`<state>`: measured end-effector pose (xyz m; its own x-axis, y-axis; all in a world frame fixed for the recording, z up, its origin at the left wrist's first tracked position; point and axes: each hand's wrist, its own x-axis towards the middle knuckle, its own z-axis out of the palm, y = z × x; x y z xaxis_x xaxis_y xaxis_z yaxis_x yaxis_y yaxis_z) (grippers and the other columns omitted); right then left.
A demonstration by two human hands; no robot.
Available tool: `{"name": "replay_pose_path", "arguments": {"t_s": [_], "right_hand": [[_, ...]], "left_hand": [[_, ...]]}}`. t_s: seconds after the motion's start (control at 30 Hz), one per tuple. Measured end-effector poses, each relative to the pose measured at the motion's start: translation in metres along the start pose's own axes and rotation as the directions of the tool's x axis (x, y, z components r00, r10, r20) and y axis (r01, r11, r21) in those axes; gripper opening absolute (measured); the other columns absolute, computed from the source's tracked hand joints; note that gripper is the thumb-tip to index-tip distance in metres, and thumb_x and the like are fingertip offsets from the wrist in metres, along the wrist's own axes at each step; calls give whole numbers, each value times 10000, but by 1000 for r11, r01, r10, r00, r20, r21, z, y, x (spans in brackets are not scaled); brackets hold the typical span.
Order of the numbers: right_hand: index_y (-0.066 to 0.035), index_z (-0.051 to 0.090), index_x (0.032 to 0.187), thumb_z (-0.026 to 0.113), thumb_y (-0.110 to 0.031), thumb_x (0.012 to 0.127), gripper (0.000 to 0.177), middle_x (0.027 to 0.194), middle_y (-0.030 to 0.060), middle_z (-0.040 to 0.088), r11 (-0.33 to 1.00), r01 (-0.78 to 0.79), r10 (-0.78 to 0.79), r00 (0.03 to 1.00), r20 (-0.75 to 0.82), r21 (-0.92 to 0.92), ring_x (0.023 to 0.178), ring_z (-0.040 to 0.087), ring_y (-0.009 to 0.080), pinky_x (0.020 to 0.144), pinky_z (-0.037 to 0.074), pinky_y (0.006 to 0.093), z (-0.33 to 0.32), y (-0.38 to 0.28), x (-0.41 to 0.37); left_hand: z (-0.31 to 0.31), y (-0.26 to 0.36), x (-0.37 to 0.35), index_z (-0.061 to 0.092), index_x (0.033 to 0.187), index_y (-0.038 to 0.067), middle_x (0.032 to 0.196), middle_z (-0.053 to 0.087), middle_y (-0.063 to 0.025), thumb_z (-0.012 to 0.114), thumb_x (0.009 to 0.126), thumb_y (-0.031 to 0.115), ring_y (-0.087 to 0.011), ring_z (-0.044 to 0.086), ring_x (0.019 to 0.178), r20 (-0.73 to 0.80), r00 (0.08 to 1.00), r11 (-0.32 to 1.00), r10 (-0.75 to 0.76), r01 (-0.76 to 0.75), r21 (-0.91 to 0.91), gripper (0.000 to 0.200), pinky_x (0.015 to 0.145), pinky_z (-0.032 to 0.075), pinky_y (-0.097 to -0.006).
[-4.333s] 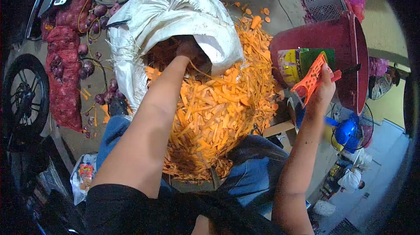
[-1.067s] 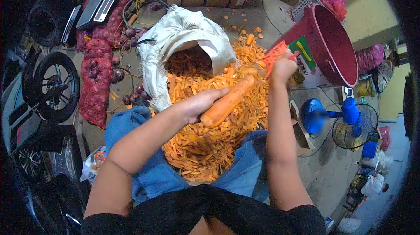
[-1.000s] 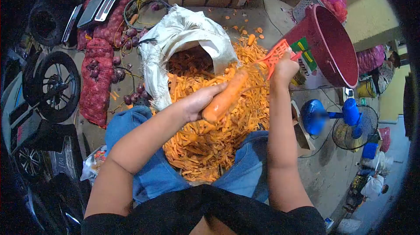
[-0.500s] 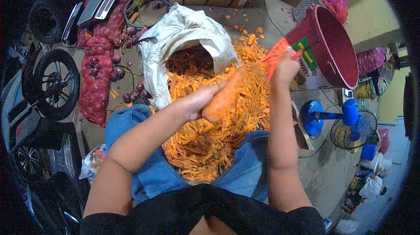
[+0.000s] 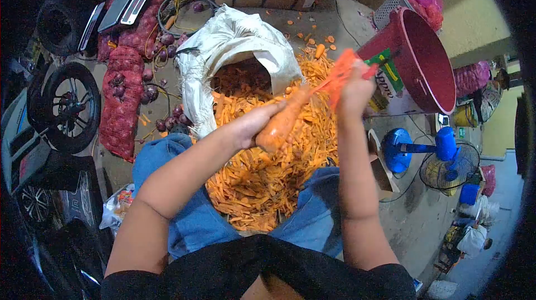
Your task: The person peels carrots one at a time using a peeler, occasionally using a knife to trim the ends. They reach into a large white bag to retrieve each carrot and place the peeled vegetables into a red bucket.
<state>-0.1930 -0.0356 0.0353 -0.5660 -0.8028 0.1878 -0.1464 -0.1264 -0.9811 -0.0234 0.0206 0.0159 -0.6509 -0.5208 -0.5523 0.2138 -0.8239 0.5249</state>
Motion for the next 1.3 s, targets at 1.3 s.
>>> {"name": "replay_pose_path", "arguments": {"t_s": [1.3], "right_hand": [[19,482,738,427,-187,800,222,641,110,527,949,138,-165,983,-74,-283,571,490,197,541,387,310,-9,41,30]], "left_hand": [[16,3,-9,445,956,44,756,525,-68,256,855,327,-142,528,612,-70,994,993,79,-72,97,355,557,452,-260]]}}
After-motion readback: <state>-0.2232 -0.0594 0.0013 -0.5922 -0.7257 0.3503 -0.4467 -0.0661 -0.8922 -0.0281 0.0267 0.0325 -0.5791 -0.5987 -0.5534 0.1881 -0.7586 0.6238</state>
